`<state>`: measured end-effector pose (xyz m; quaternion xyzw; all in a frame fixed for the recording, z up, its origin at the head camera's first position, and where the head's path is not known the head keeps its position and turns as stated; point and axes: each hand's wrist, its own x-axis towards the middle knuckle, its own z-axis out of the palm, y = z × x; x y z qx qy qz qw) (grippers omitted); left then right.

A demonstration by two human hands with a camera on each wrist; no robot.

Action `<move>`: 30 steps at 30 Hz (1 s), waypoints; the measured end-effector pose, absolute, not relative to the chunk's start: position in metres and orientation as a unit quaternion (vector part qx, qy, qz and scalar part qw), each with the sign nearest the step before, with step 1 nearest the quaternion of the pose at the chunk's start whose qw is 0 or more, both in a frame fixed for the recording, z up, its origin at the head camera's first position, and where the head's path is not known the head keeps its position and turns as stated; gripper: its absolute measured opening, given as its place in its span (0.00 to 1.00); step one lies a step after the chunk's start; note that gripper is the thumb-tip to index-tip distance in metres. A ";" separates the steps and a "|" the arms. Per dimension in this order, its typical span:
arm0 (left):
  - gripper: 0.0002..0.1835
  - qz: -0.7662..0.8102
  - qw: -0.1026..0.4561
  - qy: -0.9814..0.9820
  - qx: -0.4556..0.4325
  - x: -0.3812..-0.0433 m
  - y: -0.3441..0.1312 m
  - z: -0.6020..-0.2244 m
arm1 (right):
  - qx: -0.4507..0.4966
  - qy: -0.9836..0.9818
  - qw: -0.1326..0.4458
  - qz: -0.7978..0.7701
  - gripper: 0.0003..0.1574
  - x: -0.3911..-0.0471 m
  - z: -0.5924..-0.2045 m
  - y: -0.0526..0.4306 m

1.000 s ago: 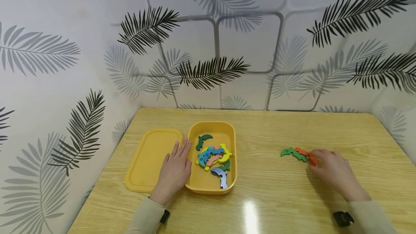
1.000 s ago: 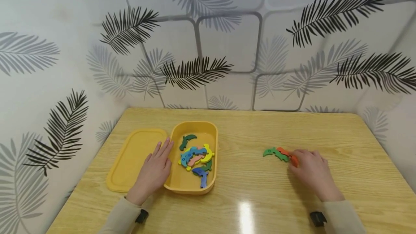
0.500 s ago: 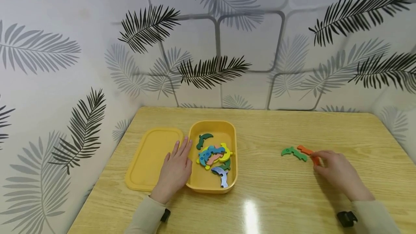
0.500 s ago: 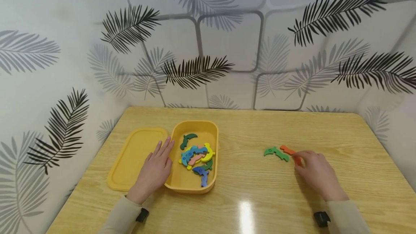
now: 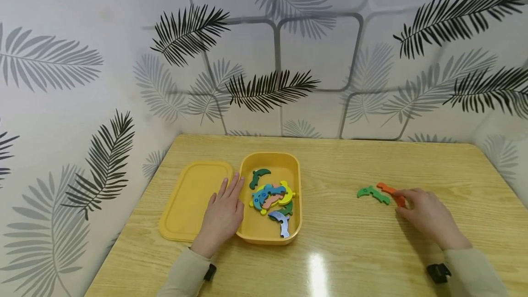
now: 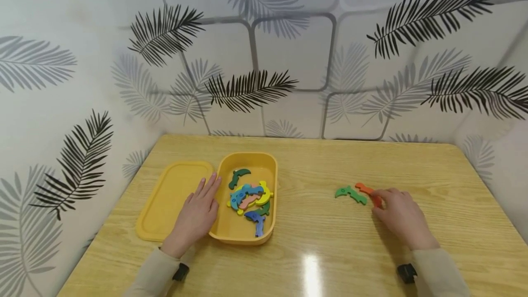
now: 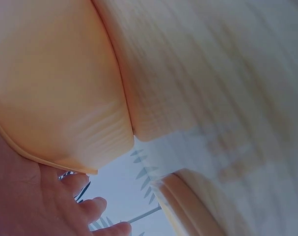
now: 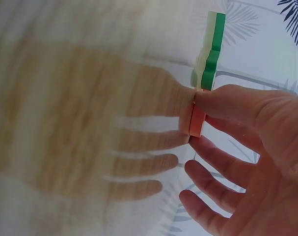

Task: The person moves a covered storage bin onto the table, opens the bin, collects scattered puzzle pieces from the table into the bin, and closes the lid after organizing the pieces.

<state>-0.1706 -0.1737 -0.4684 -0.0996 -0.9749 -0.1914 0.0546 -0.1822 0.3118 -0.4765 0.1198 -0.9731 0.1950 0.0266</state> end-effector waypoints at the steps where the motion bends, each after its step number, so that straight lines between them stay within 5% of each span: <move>1: 0.30 -0.191 0.056 -0.975 -0.100 -0.171 -0.174 -0.469 | 0.120 -0.973 0.027 0.196 0.23 -0.183 -0.476 0.311; 14: 0.29 -0.194 0.057 -0.974 -0.099 -0.170 -0.173 -0.467 | 0.082 -0.975 0.043 0.203 0.03 -0.185 -0.473 0.307; 30: 0.30 -0.192 0.063 -0.974 -0.102 -0.170 -0.174 -0.468 | 0.086 -0.975 0.099 0.182 0.02 -0.187 -0.474 0.304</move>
